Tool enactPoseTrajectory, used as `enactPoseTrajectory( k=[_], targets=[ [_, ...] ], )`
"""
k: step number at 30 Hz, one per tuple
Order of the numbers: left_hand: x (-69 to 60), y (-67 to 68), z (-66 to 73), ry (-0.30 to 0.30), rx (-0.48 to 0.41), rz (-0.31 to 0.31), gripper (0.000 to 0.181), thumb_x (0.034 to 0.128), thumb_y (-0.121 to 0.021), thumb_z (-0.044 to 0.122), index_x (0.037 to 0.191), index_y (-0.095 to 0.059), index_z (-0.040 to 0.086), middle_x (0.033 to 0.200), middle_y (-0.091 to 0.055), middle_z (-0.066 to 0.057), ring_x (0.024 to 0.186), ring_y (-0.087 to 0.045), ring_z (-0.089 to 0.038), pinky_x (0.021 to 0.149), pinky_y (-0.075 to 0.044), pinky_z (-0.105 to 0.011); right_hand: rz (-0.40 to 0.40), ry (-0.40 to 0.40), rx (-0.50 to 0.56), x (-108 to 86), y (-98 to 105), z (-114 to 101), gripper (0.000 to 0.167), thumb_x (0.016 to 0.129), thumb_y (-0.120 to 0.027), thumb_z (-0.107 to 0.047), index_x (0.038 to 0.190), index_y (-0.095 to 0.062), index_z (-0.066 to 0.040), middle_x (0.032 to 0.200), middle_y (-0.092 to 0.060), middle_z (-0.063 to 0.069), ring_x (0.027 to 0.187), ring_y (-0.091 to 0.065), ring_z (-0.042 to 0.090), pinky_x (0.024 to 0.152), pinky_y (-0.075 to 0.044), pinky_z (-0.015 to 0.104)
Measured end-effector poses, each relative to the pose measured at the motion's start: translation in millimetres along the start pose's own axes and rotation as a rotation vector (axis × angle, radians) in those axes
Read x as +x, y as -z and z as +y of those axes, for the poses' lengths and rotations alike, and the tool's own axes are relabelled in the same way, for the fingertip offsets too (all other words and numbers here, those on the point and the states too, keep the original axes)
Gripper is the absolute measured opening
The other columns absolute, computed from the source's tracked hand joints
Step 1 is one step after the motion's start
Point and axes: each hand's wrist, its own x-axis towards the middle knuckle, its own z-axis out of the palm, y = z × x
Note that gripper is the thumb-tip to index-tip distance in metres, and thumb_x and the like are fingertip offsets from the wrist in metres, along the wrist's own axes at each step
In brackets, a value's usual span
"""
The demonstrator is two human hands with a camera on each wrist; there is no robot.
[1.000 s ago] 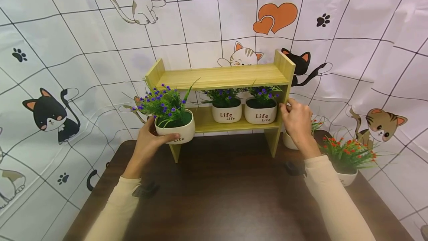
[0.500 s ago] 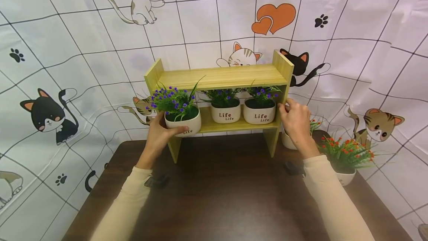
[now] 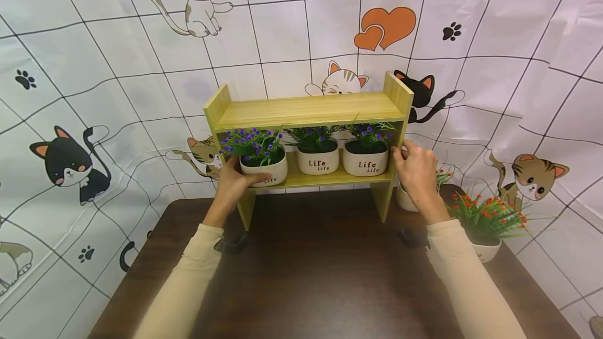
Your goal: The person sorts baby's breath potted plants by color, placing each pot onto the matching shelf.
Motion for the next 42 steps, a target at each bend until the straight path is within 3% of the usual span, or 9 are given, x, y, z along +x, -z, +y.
enactPoseTrajectory(
  k=[15, 22, 31, 42],
  targets=[
    [18.0, -10.0, -1.9, 0.018, 0.029, -0.022, 0.096, 0.0790, -0.096, 0.033, 0.157, -0.046, 0.007, 0.151, -0.059, -0.017, 0.139, -0.057, -0.036, 0.117, -0.047, -0.053, -0.002, -0.002, 0.006, -0.3, 0.0, 0.4, 0.027, 0.103, -0.069, -0.010, 0.118, -0.075, 0.012, 0.097, -0.072, 0.035, 0.089, -0.075, 0.050, 0.073, -0.059, 0.066],
    [26.4, -14.1, -12.3, 0.097, -0.020, -0.029, 0.112, 0.0836, -0.093, 0.029, 0.168, -0.021, 0.010, 0.170, -0.032, -0.019, 0.157, -0.035, -0.037, 0.129, -0.032, -0.052, -0.004, -0.001, 0.006, -2.8, -0.6, -0.2, 0.028, 0.103, -0.069, -0.010, 0.118, -0.074, 0.013, 0.096, -0.072, 0.036, 0.087, -0.075, 0.050, 0.072, -0.060, 0.064],
    [30.6, -17.6, -18.7, 0.062, 0.002, 0.008, 0.100, 0.0884, -0.088, 0.031, 0.167, -0.030, 0.010, 0.161, -0.047, -0.019, 0.149, -0.046, -0.038, 0.125, -0.037, -0.053, -0.012, 0.002, 0.009, -2.2, -0.6, -1.0, 0.027, 0.103, -0.070, -0.010, 0.118, -0.074, 0.013, 0.096, -0.072, 0.035, 0.087, -0.075, 0.050, 0.072, -0.060, 0.064],
    [29.9, -19.7, -16.9, 0.080, -0.006, 0.003, 0.109, 0.0911, -0.085, 0.031, 0.172, -0.015, 0.012, 0.175, -0.026, -0.019, 0.160, -0.032, -0.037, 0.129, -0.030, -0.053, -0.005, 0.001, 0.004, -1.1, 0.7, -0.1, 0.027, 0.102, -0.070, -0.009, 0.119, -0.074, 0.012, 0.096, -0.072, 0.034, 0.088, -0.075, 0.051, 0.074, -0.059, 0.066]
  ],
)
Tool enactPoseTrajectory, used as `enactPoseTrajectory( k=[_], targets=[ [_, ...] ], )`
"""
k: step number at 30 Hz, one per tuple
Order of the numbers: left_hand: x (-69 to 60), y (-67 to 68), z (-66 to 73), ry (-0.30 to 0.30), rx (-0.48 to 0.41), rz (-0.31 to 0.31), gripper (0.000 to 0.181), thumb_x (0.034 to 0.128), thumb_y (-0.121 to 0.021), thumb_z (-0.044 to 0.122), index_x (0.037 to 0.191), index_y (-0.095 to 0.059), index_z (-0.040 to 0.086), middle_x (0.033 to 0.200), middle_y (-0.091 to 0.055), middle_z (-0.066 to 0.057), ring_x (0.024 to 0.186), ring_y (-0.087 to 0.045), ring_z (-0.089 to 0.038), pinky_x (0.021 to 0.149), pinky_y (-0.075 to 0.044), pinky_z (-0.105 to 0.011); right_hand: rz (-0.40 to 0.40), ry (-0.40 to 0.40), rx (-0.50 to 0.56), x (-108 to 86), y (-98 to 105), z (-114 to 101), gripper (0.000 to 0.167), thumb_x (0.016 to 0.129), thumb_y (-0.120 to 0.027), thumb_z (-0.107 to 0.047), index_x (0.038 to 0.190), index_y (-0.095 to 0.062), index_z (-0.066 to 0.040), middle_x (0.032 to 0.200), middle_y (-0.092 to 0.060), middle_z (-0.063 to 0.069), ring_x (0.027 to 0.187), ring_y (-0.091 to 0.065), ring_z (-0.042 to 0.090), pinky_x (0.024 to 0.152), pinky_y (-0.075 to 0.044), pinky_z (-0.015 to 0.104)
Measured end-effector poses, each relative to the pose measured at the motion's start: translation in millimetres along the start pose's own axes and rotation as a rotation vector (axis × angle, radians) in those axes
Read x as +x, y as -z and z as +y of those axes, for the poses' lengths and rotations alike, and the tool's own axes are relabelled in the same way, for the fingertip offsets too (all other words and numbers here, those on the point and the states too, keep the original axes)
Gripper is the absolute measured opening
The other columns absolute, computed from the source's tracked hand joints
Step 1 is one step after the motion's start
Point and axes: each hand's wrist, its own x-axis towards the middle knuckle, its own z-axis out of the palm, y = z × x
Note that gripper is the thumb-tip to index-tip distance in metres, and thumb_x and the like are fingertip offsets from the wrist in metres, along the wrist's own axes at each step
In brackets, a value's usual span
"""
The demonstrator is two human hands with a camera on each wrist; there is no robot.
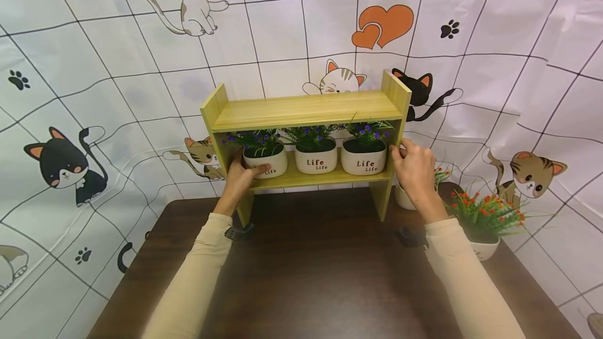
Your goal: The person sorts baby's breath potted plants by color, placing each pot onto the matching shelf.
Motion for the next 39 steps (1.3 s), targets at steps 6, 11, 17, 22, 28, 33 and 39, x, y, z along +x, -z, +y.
enactPoseTrajectory(
  k=[6, 11, 17, 22, 28, 33, 39],
  targets=[
    [-5.7, 2.4, 5.7, -0.016, -0.031, 0.001, 0.114, 0.0926, -0.083, 0.026, 0.173, -0.003, 0.013, 0.181, -0.005, -0.014, 0.167, -0.014, -0.033, 0.133, -0.024, -0.049, 0.002, -0.002, -0.005, 0.0, -0.2, 0.0, 0.028, 0.102, -0.069, -0.009, 0.120, -0.074, 0.012, 0.096, -0.072, 0.034, 0.088, -0.075, 0.050, 0.076, -0.059, 0.066],
    [-21.3, 10.5, 17.7, -0.022, 0.016, -0.008, 0.112, 0.0947, -0.081, 0.029, 0.173, -0.002, 0.012, 0.181, -0.003, -0.013, 0.168, -0.008, -0.033, 0.134, -0.019, -0.052, -0.006, -0.007, -0.006, -0.1, -0.7, 0.4, 0.030, 0.103, -0.069, -0.010, 0.121, -0.073, 0.013, 0.097, -0.072, 0.035, 0.088, -0.075, 0.050, 0.075, -0.059, 0.065],
    [-49.2, 24.5, 31.5, -0.018, 0.122, 0.005, 0.091, 0.0984, -0.073, 0.028, 0.169, -0.022, 0.003, 0.175, -0.027, -0.021, 0.162, -0.028, -0.040, 0.130, -0.029, -0.056, 0.004, 0.002, -0.002, -1.0, -1.8, 0.7, 0.027, 0.103, -0.069, -0.010, 0.119, -0.075, 0.012, 0.096, -0.073, 0.034, 0.088, -0.075, 0.050, 0.075, -0.059, 0.066],
    [-62.5, 40.0, 34.4, -0.076, 0.128, 0.169, 0.042, 0.0983, -0.068, 0.016, 0.137, -0.064, -0.001, 0.134, -0.069, -0.022, 0.124, -0.068, -0.037, 0.099, -0.056, -0.044, 0.006, 0.001, 0.000, -1.1, -1.4, 0.4, 0.026, 0.102, -0.070, -0.010, 0.117, -0.076, 0.011, 0.095, -0.073, 0.033, 0.088, -0.075, 0.050, 0.077, -0.059, 0.066],
    [-49.7, 54.1, 24.5, -0.141, 0.101, 0.333, 0.037, 0.0959, -0.074, 0.012, 0.126, -0.059, -0.005, 0.117, -0.063, -0.021, 0.106, -0.063, -0.035, 0.092, -0.050, -0.038, 0.013, -0.008, -0.006, 0.7, 0.6, 0.7, 0.026, 0.103, -0.069, -0.010, 0.117, -0.076, 0.011, 0.096, -0.073, 0.033, 0.090, -0.075, 0.050, 0.081, -0.058, 0.068],
    [-36.3, 55.1, 11.4, -0.216, 0.151, 0.265, 0.049, 0.1007, -0.074, 0.017, 0.143, -0.059, -0.002, 0.139, -0.064, -0.026, 0.127, -0.067, -0.045, 0.104, -0.057, -0.053, 0.018, 0.001, -0.003, -0.3, 0.1, 2.1, 0.026, 0.102, -0.070, -0.010, 0.116, -0.076, 0.011, 0.095, -0.073, 0.033, 0.089, -0.075, 0.049, 0.080, -0.059, 0.067],
    [-33.3, 50.9, 2.5, -0.310, 0.135, 0.310, 0.033, 0.1033, -0.070, 0.011, 0.133, -0.072, -0.003, 0.132, -0.072, -0.028, 0.116, -0.073, -0.046, 0.094, -0.061, -0.053, -0.002, 0.029, 0.005, -1.1, -0.1, 5.6, 0.029, 0.103, -0.070, -0.011, 0.117, -0.074, 0.013, 0.097, -0.072, 0.034, 0.089, -0.074, 0.051, 0.077, -0.059, 0.067]
  ],
)
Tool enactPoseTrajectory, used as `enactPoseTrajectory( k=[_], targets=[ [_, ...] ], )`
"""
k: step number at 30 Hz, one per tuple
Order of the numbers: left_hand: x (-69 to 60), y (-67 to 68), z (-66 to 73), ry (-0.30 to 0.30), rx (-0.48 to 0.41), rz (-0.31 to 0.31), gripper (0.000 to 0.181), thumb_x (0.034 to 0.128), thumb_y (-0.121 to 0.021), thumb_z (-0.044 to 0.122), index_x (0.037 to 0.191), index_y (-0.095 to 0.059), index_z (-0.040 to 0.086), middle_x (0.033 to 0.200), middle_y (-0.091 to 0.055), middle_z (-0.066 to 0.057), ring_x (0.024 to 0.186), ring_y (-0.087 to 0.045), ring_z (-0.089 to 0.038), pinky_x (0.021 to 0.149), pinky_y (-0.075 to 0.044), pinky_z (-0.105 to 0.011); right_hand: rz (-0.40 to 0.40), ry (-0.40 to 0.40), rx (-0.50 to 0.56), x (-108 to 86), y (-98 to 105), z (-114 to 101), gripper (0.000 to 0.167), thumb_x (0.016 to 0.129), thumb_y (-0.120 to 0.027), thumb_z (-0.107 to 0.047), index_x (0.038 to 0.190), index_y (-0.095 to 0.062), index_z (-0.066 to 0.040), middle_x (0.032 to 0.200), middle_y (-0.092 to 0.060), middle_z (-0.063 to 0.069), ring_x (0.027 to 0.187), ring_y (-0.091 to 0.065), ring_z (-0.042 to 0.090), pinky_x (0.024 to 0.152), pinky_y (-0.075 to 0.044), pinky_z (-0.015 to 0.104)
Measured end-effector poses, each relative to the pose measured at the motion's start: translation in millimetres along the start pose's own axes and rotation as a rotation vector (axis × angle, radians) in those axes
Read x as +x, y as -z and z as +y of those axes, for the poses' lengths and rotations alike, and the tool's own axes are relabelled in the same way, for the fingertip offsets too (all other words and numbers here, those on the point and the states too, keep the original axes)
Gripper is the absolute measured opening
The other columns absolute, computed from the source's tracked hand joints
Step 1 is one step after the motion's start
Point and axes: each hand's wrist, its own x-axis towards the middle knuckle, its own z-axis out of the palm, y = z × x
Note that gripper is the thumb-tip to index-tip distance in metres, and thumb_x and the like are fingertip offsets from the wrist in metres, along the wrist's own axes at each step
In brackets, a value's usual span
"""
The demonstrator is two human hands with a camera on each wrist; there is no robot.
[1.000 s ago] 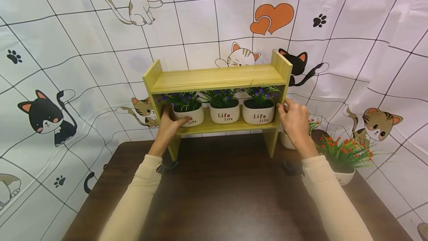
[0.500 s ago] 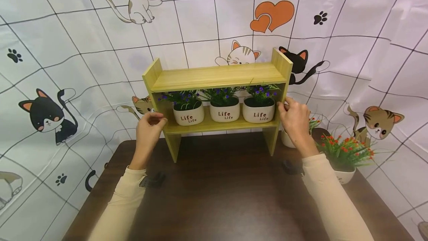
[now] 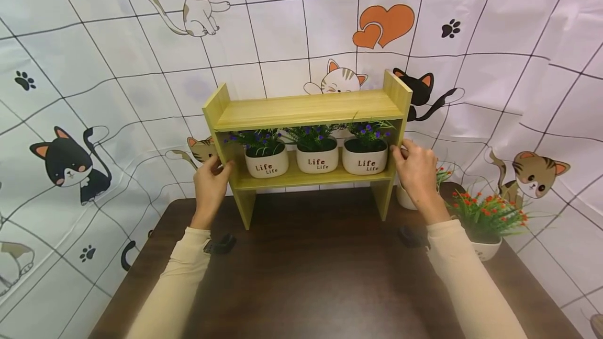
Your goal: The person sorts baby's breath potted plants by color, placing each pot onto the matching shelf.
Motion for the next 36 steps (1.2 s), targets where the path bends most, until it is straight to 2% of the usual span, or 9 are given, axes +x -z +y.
enactPoseTrajectory(
  k=[7, 10, 14, 18, 21, 28, 32, 34, 36],
  targets=[
    [2.7, -1.4, -2.4, -0.034, 0.025, 0.029, 0.029, 0.1017, -0.071, 0.009, 0.127, -0.075, -0.004, 0.123, -0.074, -0.030, 0.109, -0.076, -0.046, 0.089, -0.063, -0.055, -0.102, 0.023, -0.012, -5.4, 12.5, 4.1, 0.031, 0.103, -0.071, -0.013, 0.121, -0.074, 0.012, 0.098, -0.075, 0.032, 0.079, -0.078, 0.048, 0.070, -0.061, 0.062],
    [3.6, -1.1, -2.7, -0.034, 0.027, 0.034, 0.027, 0.1010, -0.071, 0.008, 0.124, -0.076, -0.005, 0.119, -0.075, -0.030, 0.106, -0.077, -0.045, 0.087, -0.063, -0.055, -0.149, 0.014, 0.000, -8.6, 21.3, 6.3, 0.027, 0.104, -0.069, -0.013, 0.115, -0.076, 0.011, 0.092, -0.078, 0.029, 0.065, -0.077, 0.039, 0.058, -0.061, 0.041],
    [3.4, 0.4, -2.7, -0.024, 0.028, 0.045, 0.024, 0.1001, -0.072, 0.007, 0.119, -0.078, -0.005, 0.115, -0.076, -0.030, 0.102, -0.078, -0.044, 0.085, -0.064, -0.056, -0.189, -0.016, -0.008, -13.5, 36.8, 8.4, 0.026, 0.107, -0.065, -0.015, 0.113, -0.078, 0.007, 0.081, -0.079, 0.023, 0.045, -0.064, 0.013, 0.041, -0.041, 0.019],
    [2.5, 2.0, -2.6, -0.013, 0.026, 0.048, 0.022, 0.0996, -0.072, 0.007, 0.117, -0.078, -0.005, 0.113, -0.077, -0.029, 0.101, -0.079, -0.044, 0.084, -0.064, -0.056, -0.184, -0.024, -0.060, -18.1, 55.5, 14.4, 0.027, 0.106, -0.064, -0.020, 0.110, -0.078, 0.003, 0.077, -0.078, 0.018, 0.043, -0.049, -0.006, 0.041, -0.033, 0.022],
    [2.4, 2.8, -2.5, -0.017, 0.028, 0.044, 0.022, 0.0997, -0.072, 0.006, 0.117, -0.078, -0.006, 0.112, -0.077, -0.029, 0.100, -0.079, -0.043, 0.084, -0.064, -0.056, -0.185, -0.064, -0.107, -22.7, 73.4, 21.2, 0.028, 0.105, -0.063, -0.023, 0.107, -0.079, 0.000, 0.084, -0.079, 0.018, 0.052, -0.052, -0.007, 0.050, -0.038, 0.026],
    [3.8, 5.1, -1.5, -0.021, 0.042, 0.057, 0.021, 0.0983, -0.073, 0.005, 0.116, -0.079, -0.005, 0.108, -0.078, -0.028, 0.097, -0.080, -0.042, 0.083, -0.063, -0.056, -0.201, -0.140, -0.198, -43.4, 115.1, 45.6, 0.033, 0.106, -0.063, -0.028, 0.108, -0.078, 0.002, 0.093, -0.077, 0.027, 0.070, -0.068, 0.027, 0.075, -0.045, 0.046],
    [2.9, 5.3, -2.2, -0.023, 0.044, 0.056, 0.021, 0.0988, -0.073, 0.006, 0.116, -0.079, -0.004, 0.108, -0.079, -0.027, 0.097, -0.080, -0.041, 0.082, -0.063, -0.056, -0.193, -0.215, -0.225, -61.3, 138.6, 60.6, 0.041, 0.109, -0.059, -0.029, 0.114, -0.071, 0.010, 0.096, -0.072, 0.034, 0.059, -0.059, 0.004, 0.062, -0.049, 0.034],
    [2.5, 4.6, -2.3, -0.027, 0.035, 0.057, 0.020, 0.0989, -0.073, 0.005, 0.115, -0.079, -0.005, 0.108, -0.079, -0.027, 0.097, -0.080, -0.041, 0.082, -0.063, -0.056, -0.167, -0.255, -0.199, -71.6, 148.4, 71.2, 0.042, 0.110, -0.058, -0.025, 0.116, -0.067, 0.015, 0.088, -0.066, 0.034, 0.053, -0.047, -0.010, 0.048, -0.042, 0.025],
    [2.0, 3.6, -2.5, -0.030, 0.023, 0.052, 0.021, 0.0992, -0.072, 0.005, 0.117, -0.079, -0.005, 0.109, -0.079, -0.027, 0.098, -0.080, -0.041, 0.083, -0.063, -0.056, -0.121, -0.304, -0.103, -80.6, 156.3, 86.2, 0.040, 0.109, -0.057, -0.020, 0.116, -0.063, 0.019, 0.076, -0.064, 0.015, 0.047, -0.040, -0.012, 0.043, -0.037, 0.021]
  ],
)
